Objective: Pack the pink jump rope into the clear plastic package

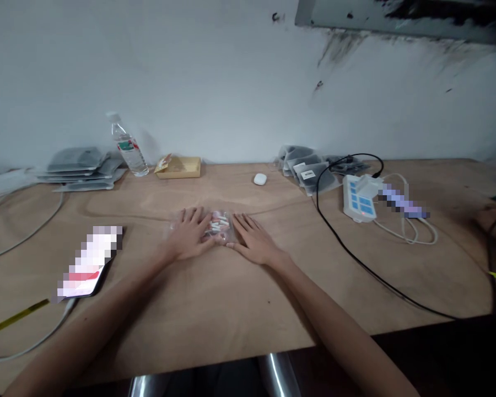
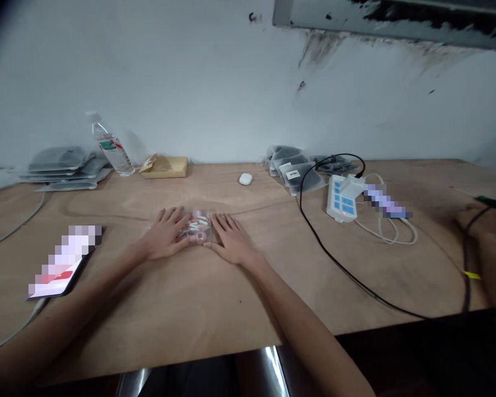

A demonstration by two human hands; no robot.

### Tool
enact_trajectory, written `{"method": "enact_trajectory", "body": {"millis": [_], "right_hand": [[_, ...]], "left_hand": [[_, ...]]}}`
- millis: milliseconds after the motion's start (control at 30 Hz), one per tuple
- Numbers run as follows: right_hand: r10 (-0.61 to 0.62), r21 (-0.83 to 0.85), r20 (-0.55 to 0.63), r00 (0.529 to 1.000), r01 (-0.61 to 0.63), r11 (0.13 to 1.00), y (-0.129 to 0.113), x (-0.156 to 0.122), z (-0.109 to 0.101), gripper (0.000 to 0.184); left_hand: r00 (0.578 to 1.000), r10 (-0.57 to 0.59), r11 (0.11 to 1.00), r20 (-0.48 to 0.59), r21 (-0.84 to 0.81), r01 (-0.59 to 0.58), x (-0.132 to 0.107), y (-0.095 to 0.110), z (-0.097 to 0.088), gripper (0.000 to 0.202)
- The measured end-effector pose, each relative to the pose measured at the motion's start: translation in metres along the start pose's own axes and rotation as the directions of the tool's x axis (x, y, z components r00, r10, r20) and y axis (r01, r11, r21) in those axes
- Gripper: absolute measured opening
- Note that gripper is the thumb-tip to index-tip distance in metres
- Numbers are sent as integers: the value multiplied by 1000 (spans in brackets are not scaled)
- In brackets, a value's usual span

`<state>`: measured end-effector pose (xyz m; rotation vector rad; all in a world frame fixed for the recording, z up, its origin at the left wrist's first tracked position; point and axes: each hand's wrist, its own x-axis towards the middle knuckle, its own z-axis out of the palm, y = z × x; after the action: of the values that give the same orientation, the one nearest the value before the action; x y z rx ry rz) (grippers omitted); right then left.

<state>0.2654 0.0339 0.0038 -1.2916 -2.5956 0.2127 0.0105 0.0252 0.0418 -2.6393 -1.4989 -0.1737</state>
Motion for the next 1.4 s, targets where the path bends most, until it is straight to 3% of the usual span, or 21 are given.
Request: {"method": "enact_trajectory", "body": {"millis": [200,267,400,500,600,767,967,1167,1400], "right_hand": [[210,35,-173,962,-207,978,21,4,1,57],[171,51,-173,970,-164,985,26,5,1,54],[37,95,-131,991,-24,995,35,5,1,58],[4,121,-106,994,9,993,42,3,0,67],[-20,132,-62,998,28,991,46,-2,-2,75],[9,51,13,1000,-9,999,46,-7,-6,77],[7,-16,59,998,-6,1000,44,-7,-7,75],[27,-121,41,999,-22,992,47,-8,-3,70],[35,-114,84,996,-26,993,46,-7,-8,68]], "left_hand": [[992,-13,968,127,-249,44,0,-14,-18,54],[994,-51,946,98,-313,79,0,-12,-12,52],[985,-158,894,-72,-434,112,1,-11,17,50],[986,-94,914,-135,-404,32,2,-16,36,51],[994,-10,947,-110,-321,-26,2,-20,43,57],[999,36,984,-5,-177,-36,0,-21,42,72],[993,62,991,102,-124,-49,-2,-21,43,81],[995,65,995,73,-77,-59,-3,-21,48,81],[994,68,996,89,-56,-63,-3,-19,46,80]]}}
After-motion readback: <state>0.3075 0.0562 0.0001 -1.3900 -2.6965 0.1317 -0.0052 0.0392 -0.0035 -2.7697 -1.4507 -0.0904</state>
